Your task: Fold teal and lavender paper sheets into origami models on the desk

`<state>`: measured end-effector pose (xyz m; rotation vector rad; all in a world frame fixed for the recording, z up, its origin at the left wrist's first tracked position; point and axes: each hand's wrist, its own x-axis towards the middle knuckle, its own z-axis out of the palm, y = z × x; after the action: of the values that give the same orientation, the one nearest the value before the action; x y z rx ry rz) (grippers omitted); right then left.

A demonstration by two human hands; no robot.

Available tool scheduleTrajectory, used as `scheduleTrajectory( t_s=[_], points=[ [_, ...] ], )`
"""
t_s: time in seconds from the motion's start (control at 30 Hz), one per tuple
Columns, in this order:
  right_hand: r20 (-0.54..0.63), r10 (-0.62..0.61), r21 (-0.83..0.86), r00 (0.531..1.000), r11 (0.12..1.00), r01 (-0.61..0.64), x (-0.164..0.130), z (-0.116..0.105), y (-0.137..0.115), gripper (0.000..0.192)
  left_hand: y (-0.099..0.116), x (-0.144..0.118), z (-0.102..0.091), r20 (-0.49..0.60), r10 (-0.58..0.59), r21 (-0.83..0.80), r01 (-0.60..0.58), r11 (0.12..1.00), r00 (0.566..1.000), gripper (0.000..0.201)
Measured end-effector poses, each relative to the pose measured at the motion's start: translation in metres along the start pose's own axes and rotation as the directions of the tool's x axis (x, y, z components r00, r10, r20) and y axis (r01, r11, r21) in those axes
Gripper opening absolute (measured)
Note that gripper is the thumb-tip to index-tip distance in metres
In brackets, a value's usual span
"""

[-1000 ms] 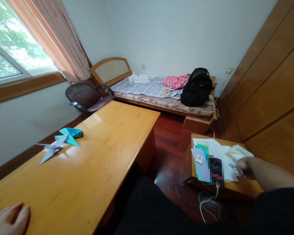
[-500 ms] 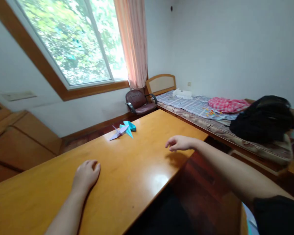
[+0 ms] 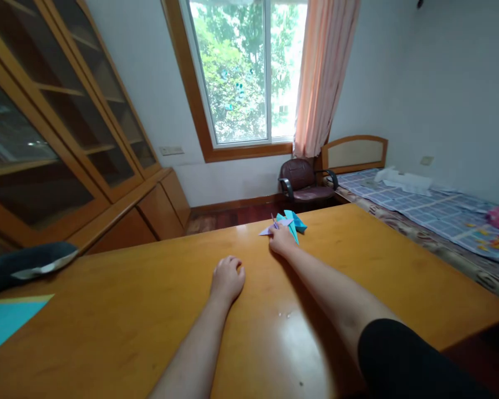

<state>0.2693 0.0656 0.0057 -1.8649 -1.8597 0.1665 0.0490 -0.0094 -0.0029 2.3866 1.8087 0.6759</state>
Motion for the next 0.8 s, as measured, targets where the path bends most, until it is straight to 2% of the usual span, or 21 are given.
scheduleTrajectory(
  t_s=[0.1,0.2,0.3,0.37,0.43,0.5,0.63,0.73,0.8],
  points=[
    [-0.048,0.02,0.003,0.999,1.0,-0.02,0.0,0.002,-0.006,0.034,0.0,-0.001,0.001,-0.007,-0.006,0.0,0.006,1.0,1.0,0.016],
    [-0.11,-0.015,0.158,0.994,0.987,0.032,-0.007,0.001,-0.021,0.035,0.0,0.0,0.004,-0.021,0.008,-0.062,-0.009,0.998,1.0,0.014],
    [-0.025,0.024,0.435,0.999,0.9,-0.011,-0.026,0.005,-0.041,0.033,0.004,0.001,0.007,-0.107,0.021,-0.239,-0.046,0.97,0.994,0.025],
    [0.01,-0.009,0.541,1.0,0.841,0.002,-0.043,0.012,-0.053,0.031,0.009,0.001,0.007,-0.192,0.0,-0.36,-0.071,0.93,0.981,0.038],
    [-0.036,-0.058,0.576,0.998,0.815,0.068,-0.061,0.018,-0.061,0.035,0.014,-0.001,0.005,-0.223,0.008,-0.432,-0.106,0.896,0.975,0.038],
    [-0.116,-0.17,0.558,0.979,0.804,0.206,-0.075,0.022,-0.065,0.041,0.019,-0.003,0.001,-0.203,0.039,-0.461,-0.131,0.878,0.978,0.029],
    [-0.198,-0.307,0.47,0.931,0.803,0.365,-0.088,0.02,-0.065,0.057,0.022,-0.007,-0.003,-0.17,-0.008,-0.508,-0.081,0.857,0.985,0.015],
    [-0.22,-0.354,0.466,0.909,0.781,0.417,-0.091,0.017,-0.064,0.059,0.02,-0.007,0.001,-0.137,-0.066,-0.661,-0.042,0.749,0.988,0.013],
    [-0.24,-0.346,0.495,0.907,0.76,0.421,-0.092,0.018,-0.064,0.059,0.018,-0.005,0.006,-0.078,-0.11,-0.805,0.002,0.594,0.991,0.017]
  ],
)
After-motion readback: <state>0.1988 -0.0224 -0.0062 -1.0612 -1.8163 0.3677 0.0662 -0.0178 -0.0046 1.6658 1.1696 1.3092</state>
